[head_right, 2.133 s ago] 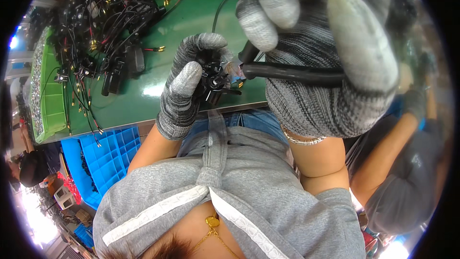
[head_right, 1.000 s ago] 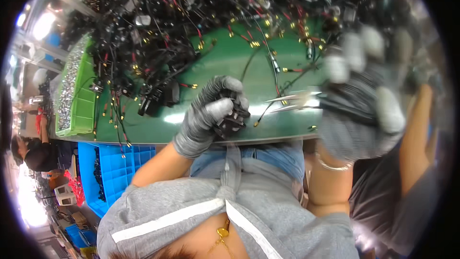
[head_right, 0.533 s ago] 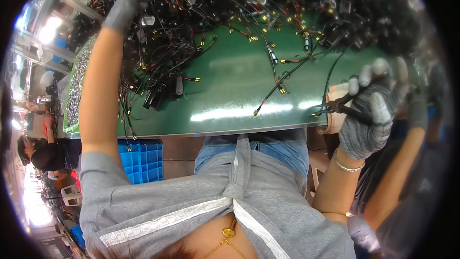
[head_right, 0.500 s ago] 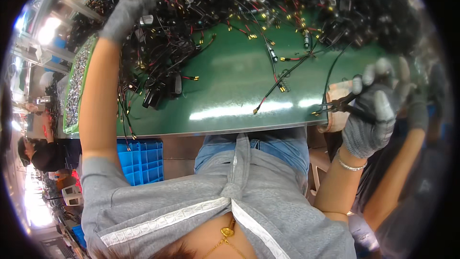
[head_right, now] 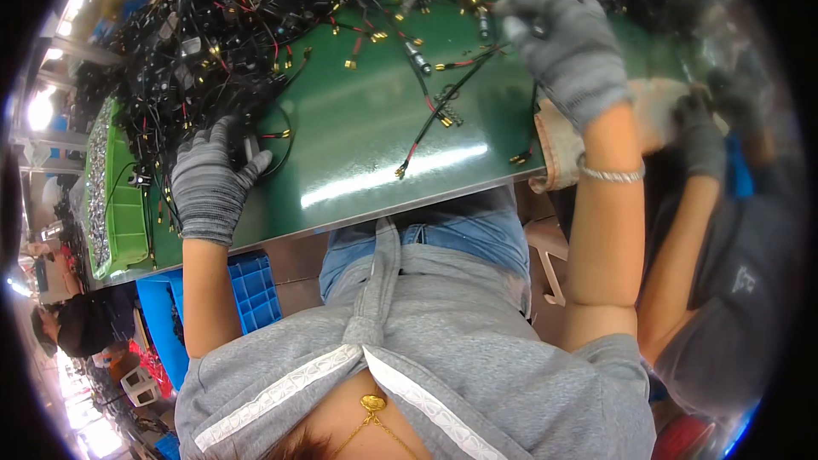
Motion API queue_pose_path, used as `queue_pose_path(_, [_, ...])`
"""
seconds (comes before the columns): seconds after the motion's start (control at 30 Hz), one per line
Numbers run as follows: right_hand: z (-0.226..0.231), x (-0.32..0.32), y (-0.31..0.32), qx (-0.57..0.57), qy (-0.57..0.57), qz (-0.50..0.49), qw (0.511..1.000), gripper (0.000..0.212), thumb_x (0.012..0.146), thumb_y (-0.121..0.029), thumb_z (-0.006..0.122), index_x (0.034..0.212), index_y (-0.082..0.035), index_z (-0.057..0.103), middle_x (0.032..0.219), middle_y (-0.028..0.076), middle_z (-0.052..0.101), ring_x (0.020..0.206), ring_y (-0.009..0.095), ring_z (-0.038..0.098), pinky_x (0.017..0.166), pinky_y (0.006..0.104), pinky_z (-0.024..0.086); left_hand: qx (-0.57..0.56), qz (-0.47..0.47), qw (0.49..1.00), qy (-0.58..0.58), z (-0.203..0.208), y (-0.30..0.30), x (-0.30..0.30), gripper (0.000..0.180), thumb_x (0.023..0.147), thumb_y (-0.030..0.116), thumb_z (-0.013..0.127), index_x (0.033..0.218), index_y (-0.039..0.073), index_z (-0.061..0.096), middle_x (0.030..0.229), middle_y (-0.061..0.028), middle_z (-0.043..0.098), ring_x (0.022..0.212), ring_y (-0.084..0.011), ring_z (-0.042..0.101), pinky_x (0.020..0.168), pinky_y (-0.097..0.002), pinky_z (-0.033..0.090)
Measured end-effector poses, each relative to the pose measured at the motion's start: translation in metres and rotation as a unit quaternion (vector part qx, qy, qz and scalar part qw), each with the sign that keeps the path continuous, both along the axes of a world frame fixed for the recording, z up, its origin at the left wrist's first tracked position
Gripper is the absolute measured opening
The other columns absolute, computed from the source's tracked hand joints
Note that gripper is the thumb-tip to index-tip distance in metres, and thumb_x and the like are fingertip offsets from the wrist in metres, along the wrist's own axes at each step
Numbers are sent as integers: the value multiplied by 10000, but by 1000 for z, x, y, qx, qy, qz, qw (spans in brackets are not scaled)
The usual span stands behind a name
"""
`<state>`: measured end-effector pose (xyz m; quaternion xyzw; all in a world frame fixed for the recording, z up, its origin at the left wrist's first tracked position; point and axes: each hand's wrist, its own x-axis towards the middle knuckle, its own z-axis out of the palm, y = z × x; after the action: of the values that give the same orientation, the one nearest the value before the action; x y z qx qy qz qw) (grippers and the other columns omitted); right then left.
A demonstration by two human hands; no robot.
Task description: The recorder is seen assembling black plastic connectors onto wire harness components at a factory manual workstation.
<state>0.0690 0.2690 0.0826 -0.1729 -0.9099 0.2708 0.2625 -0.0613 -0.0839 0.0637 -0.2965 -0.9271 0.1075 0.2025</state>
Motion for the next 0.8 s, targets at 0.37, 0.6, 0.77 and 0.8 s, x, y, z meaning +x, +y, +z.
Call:
queue_pose_path(0.37, [-13, -83, 10, 178, -322, -41, 929, 255, 807, -216, 668, 1056, -177, 704, 1065, 30, 676, 1040, 269, 524, 984, 370, 434, 68, -92, 978, -176, -6, 7, -2, 435, 684, 184, 813, 1053, 126, 591, 1061, -88, 626, 1008, -242, 600, 862, -379, 479])
queue_pose_path(0.6, [-35, -127, 6, 451, -102, 143, 875, 143, 759, -274, 693, 875, -191, 706, 833, 9, 660, 802, 193, 595, 896, 373, 386, 670, -262, 579, -382, -34, 22, 30, 560, 667, 50, 841, 1104, 121, 497, 1232, -91, 524, 1111, -212, 536, 928, -347, 482])
queue_pose_path(0.77, [-10, -102, -6, 323, 87, 154, 930, 118, 769, -274, 701, 818, -167, 703, 789, 13, 654, 814, 204, 602, 937, 406, 354, 645, -258, 630, -347, -38, 42, 51, 533, 652, 87, 852, 1062, 124, 513, 1205, -98, 512, 1056, -211, 552, 910, -375, 495])
queue_pose_path(0.8, [-3, -89, -13, 261, 29, 150, 953, 214, 770, -229, 718, 961, -138, 684, 903, 35, 656, 860, 193, 614, 931, 393, 396, 646, -252, 627, -356, -42, 43, 54, 525, 649, 96, 852, 1059, 114, 525, 1191, -98, 521, 1040, -209, 559, 893, -362, 497])
